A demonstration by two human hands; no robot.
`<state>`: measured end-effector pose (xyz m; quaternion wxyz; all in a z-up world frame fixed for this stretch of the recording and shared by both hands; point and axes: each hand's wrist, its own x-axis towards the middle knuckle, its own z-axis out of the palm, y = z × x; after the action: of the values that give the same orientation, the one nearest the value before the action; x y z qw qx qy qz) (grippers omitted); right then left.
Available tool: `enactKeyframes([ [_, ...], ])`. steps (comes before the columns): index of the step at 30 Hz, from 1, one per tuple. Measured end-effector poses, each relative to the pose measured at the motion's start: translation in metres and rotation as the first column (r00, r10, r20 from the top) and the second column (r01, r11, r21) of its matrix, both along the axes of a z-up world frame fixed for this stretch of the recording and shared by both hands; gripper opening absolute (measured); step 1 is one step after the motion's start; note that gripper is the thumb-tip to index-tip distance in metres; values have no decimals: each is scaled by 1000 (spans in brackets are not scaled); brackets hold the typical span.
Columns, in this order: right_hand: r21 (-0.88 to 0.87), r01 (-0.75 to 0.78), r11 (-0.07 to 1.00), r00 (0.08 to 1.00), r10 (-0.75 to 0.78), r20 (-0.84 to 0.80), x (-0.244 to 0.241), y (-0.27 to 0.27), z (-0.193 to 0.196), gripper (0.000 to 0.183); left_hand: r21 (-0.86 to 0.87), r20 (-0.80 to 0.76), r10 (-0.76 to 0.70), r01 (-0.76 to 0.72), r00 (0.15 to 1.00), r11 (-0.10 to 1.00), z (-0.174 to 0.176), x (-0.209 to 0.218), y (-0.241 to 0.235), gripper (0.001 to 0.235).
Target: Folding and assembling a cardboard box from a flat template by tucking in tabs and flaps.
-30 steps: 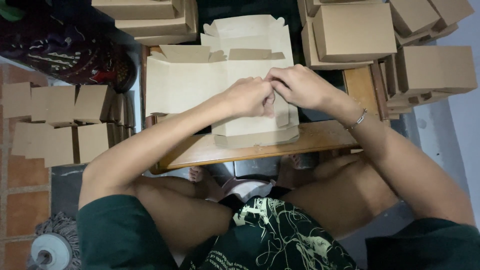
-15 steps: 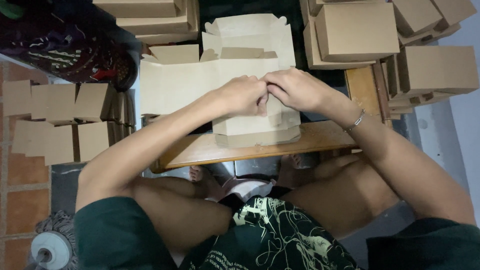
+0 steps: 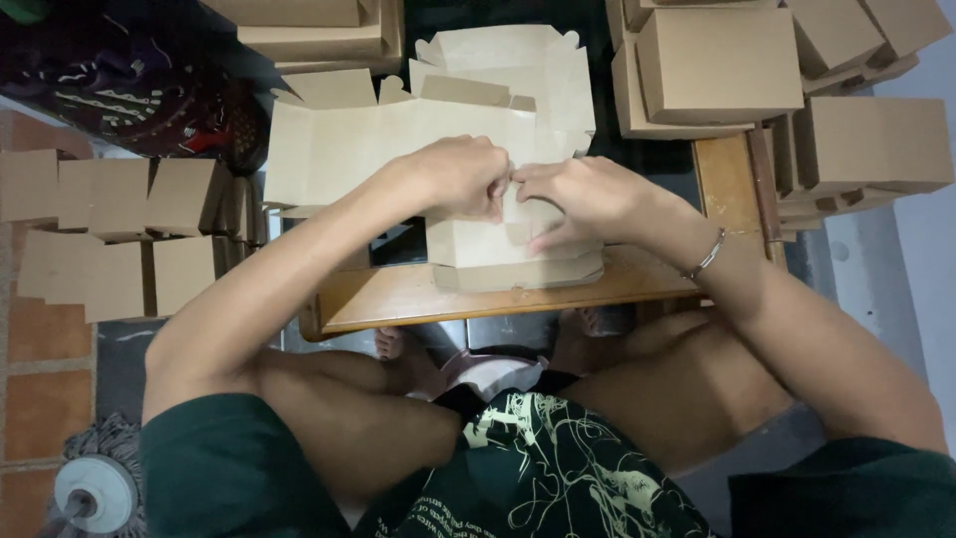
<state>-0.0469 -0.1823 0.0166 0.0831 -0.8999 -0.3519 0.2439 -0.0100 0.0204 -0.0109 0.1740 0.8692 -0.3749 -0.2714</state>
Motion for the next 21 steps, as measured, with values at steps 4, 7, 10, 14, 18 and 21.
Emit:
enactKeyframes([
  [4,-47,0,999,999,2,44,-5,-2,-7,47,9,2,13,-13,1000,1000,11,-3,-1,3],
  [7,-6,10,1000,999,-10,51,-4,-3,-13,40,12,-35,-7,7,999,1000,15,-4,0,11],
  [10,37,29,999,1000,-30,10,-1,-4,-15,37,-12,-83,-16,15,996,1000,18,-5,1,20],
  [14,82,30,996,999,-29,-25,1,-2,-5,31,-47,-105,-40,35,994,998,22,-7,-1,34],
  [18,144,60,988,997,-50,-66,3,-3,-2,17,-30,-113,-39,35,993,999,25,-8,0,39],
  [21,174,49,984,997,-39,-64,6,-5,-9,20,-30,-88,-25,22,996,999,25,-8,-2,27],
])
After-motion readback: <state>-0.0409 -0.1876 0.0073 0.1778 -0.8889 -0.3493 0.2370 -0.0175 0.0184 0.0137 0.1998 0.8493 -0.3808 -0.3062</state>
